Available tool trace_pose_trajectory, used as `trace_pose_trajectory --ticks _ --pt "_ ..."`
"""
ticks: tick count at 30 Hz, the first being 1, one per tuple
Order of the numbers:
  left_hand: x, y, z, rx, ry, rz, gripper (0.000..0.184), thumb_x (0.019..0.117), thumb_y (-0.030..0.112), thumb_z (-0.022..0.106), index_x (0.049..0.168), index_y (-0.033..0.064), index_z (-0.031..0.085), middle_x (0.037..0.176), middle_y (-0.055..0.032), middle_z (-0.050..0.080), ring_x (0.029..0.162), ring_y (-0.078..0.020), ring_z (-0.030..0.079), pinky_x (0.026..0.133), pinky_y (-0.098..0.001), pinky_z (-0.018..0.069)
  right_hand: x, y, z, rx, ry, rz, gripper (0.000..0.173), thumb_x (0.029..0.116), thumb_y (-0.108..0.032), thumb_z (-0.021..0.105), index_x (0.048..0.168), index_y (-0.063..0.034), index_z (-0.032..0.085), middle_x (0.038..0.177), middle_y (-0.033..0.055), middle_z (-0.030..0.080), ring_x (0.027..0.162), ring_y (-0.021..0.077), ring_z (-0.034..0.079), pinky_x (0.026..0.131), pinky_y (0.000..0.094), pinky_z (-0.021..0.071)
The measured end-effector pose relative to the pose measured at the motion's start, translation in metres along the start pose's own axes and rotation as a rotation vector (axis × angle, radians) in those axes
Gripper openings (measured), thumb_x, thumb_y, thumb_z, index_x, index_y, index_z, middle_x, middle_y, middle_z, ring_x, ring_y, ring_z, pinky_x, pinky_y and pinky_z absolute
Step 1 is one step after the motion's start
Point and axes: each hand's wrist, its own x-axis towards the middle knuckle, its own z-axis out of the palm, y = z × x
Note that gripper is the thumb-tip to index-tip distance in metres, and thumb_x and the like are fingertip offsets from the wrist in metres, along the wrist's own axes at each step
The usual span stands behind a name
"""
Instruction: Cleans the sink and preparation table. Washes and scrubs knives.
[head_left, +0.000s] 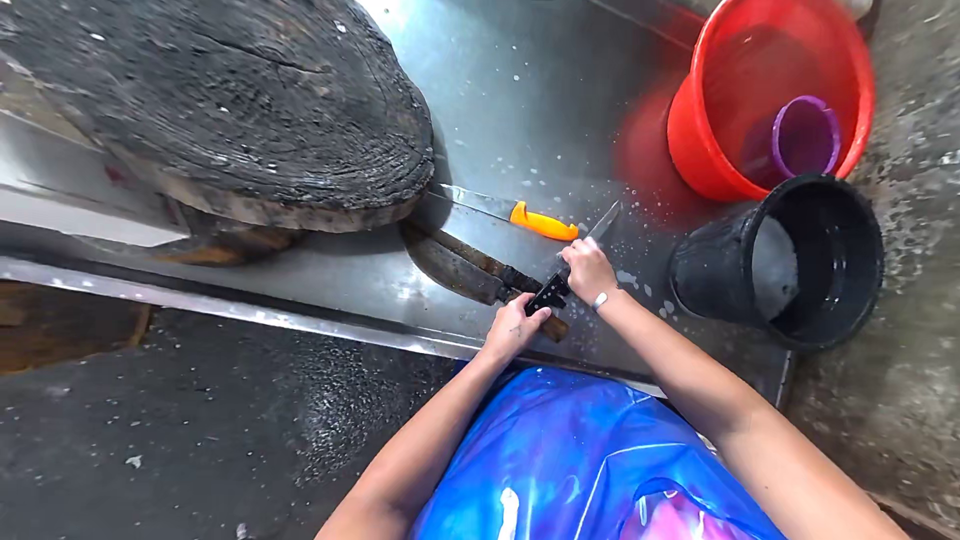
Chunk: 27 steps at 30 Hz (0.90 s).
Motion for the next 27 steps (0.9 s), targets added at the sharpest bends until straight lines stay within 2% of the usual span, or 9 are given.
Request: trace_pose_trajectory --ticks 3,8,10,12,15,18,20,24,27 --pt "0.002 0.000 -0.003 0.021 -0.016 0.009 0.045 0.0996 0.044 0.063 0.135 0.0159 0.063 0.109 -0.0125 0.074 0.100 -0.0270 0.072 0.090 -0.0553 0.0561 0.005 0.017 -0.007 0.045 -0.065 0.008 0.033 0.0850 0.004 0.064 0.114 -0.0046 0.075 0.119 0.0170 0.070 0.119 0.0373 0.062 0.104 0.0524 0.0493" --pt "0.003 0.002 -0.005 -0.010 -0.030 0.003 0.047 0.0988 0.044 0.063 0.135 0.0146 0.063 0.112 -0.0129 0.073 0.104 -0.0258 0.071 0.094 -0.0523 0.0552 0.037 0.052 -0.067 -0.029 0.159 0.312 0.032 0.0958 0.000 0.057 0.125 -0.0015 0.070 0.130 0.0227 0.064 0.128 0.0430 0.055 0.110 0.0569 0.0436" --pt "0.004 0.000 -0.004 -0.015 -0.035 -0.001 0.048 0.0987 0.045 0.063 0.136 0.0148 0.063 0.114 -0.0118 0.073 0.107 -0.0241 0.070 0.097 -0.0506 0.0546 0.018 0.028 -0.074 0.005 0.209 0.196 0.031 0.0951 0.002 0.056 0.123 0.0012 0.070 0.128 0.0246 0.064 0.125 0.0438 0.056 0.111 0.0557 0.0437" --pt "0.004 0.000 -0.003 -0.012 -0.045 0.000 0.048 0.0990 0.046 0.062 0.136 0.0152 0.063 0.115 -0.0109 0.073 0.108 -0.0227 0.070 0.098 -0.0490 0.0543 -0.008 0.012 -0.042 -0.005 0.197 -0.106 0.029 0.0912 0.004 0.058 0.114 -0.0037 0.075 0.119 0.0210 0.068 0.118 0.0405 0.062 0.105 0.0546 0.0492" --pt "0.005 0.001 -0.005 0.030 -0.063 0.001 0.050 0.1002 0.047 0.059 0.138 0.0153 0.061 0.117 -0.0124 0.072 0.110 -0.0246 0.069 0.099 -0.0503 0.0534 -0.002 0.051 0.005 -0.106 0.211 -0.365 0.022 0.0890 0.004 0.065 0.105 -0.0061 0.076 0.112 0.0159 0.072 0.113 0.0365 0.066 0.098 0.0498 0.0557" --pt "0.003 0.003 -0.007 0.077 -0.076 0.005 0.048 0.0998 0.047 0.058 0.138 0.0180 0.061 0.118 -0.0097 0.072 0.111 -0.0222 0.069 0.099 -0.0482 0.0536 0.039 0.109 -0.035 -0.134 0.141 0.115 0.029 0.0932 0.004 0.058 0.116 -0.0037 0.074 0.126 0.0207 0.068 0.125 0.0426 0.058 0.105 0.0584 0.0482" --pt "-0.001 0.001 -0.006 0.081 -0.080 0.000 0.047 0.0991 0.047 0.059 0.136 0.0182 0.062 0.116 -0.0092 0.073 0.108 -0.0216 0.070 0.097 -0.0479 0.0543 0.039 0.100 -0.054 -0.087 0.162 0.215 0.033 0.0928 0.006 0.056 0.120 -0.0014 0.073 0.129 0.0229 0.065 0.128 0.0443 0.056 0.109 0.0589 0.0451" --pt "0.002 0.004 -0.006 0.034 -0.074 -0.008 0.049 0.0991 0.046 0.060 0.138 0.0169 0.061 0.116 -0.0099 0.073 0.107 -0.0225 0.070 0.096 -0.0490 0.0547 -0.008 0.023 -0.012 -0.047 0.287 -0.306 0.022 0.0914 0.002 0.063 0.107 -0.0062 0.077 0.113 0.0152 0.072 0.115 0.0343 0.065 0.102 0.0476 0.0536" --pt "0.002 0.001 -0.006 0.023 -0.080 -0.021 0.048 0.0988 0.047 0.060 0.137 0.0172 0.062 0.117 -0.0085 0.073 0.108 -0.0207 0.070 0.097 -0.0473 0.0547 0.011 0.065 0.013 -0.081 0.278 -0.334 0.021 0.0904 0.003 0.064 0.104 -0.0063 0.077 0.114 0.0179 0.072 0.114 0.0389 0.065 0.101 0.0514 0.0537"
